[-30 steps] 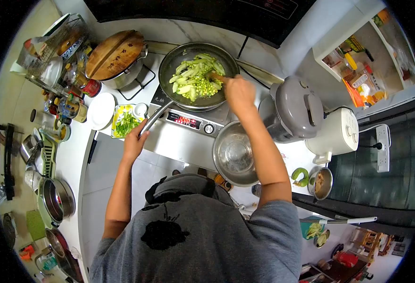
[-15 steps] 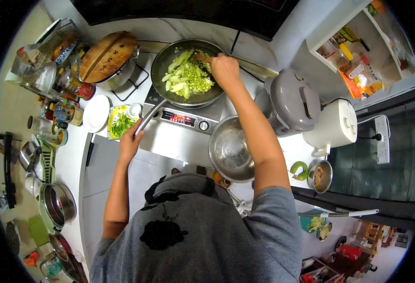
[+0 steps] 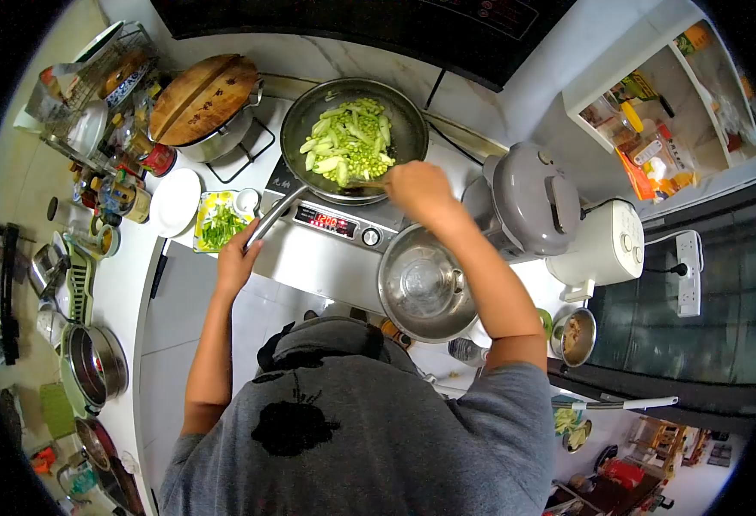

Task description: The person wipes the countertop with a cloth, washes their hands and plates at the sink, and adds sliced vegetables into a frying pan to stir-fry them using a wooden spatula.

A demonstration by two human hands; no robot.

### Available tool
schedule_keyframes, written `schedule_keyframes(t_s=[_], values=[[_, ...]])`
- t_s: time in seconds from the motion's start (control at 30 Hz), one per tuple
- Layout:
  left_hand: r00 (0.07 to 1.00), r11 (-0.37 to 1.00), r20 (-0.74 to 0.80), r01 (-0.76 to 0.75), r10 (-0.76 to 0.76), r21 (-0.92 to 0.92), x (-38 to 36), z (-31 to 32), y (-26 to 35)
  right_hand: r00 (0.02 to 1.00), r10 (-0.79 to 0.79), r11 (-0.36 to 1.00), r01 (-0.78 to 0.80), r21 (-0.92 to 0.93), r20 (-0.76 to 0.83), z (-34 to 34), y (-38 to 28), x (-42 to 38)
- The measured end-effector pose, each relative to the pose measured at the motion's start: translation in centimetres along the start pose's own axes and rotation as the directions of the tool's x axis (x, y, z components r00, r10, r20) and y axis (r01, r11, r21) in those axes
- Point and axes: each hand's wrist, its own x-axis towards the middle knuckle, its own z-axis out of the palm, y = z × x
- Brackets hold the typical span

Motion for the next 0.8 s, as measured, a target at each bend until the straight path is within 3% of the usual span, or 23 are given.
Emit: schedule_keyframes(t_s=[0.17,0.33,0.4,0.5,0.57,0.6,0.67,0.8], values=[[1.0,0.999,0.015,0.007,-0.007,-0.042,-0.1,-0.4,0.4,0.955,0.149,0.989,-0.144,0.038,-0.256,7.2,-0.1,5.5],[0.998,0.998,0.039,0.056,-0.056,-0.001,-0.1,-0.4,0.8,0.872,0.227,0.971,-0.237,0.031,-0.435,6.7,1.0,8.4],[0.993,0.995,0.06,0.099,-0.1,0.016,0.0,-0.7,1.3,0.875,0.225,0.97,-0.244,0.012,-0.429,8.0,2.3,9.1],[1.0,1.0,-0.006,-0.024,0.024,0.001,0.0,0.2,-0.8,0.924,0.203,0.976,-0.217,-0.007,-0.323,10.9,4.6,9.3],[1.0,1.0,0.006,-0.004,0.004,-0.004,0.0,-0.2,-0.2,0.952,0.139,0.988,-0.151,-0.021,-0.272,10.1,4.7,7.1],[1.0,1.0,0.016,0.007,-0.007,-0.008,0.0,-0.3,0.0,0.961,0.167,0.982,-0.183,-0.054,-0.222,7.4,3.8,5.7],[1.0,1.0,0.017,0.018,-0.018,-0.015,-0.1,-0.2,-0.1,0.953,0.145,0.981,-0.174,-0.086,-0.268,2.5,2.6,2.8],[0.999,1.0,0.021,0.028,-0.028,0.001,0.0,-0.2,0.0,0.97,0.127,0.962,-0.171,-0.214,-0.205,-1.4,2.7,-0.8]])
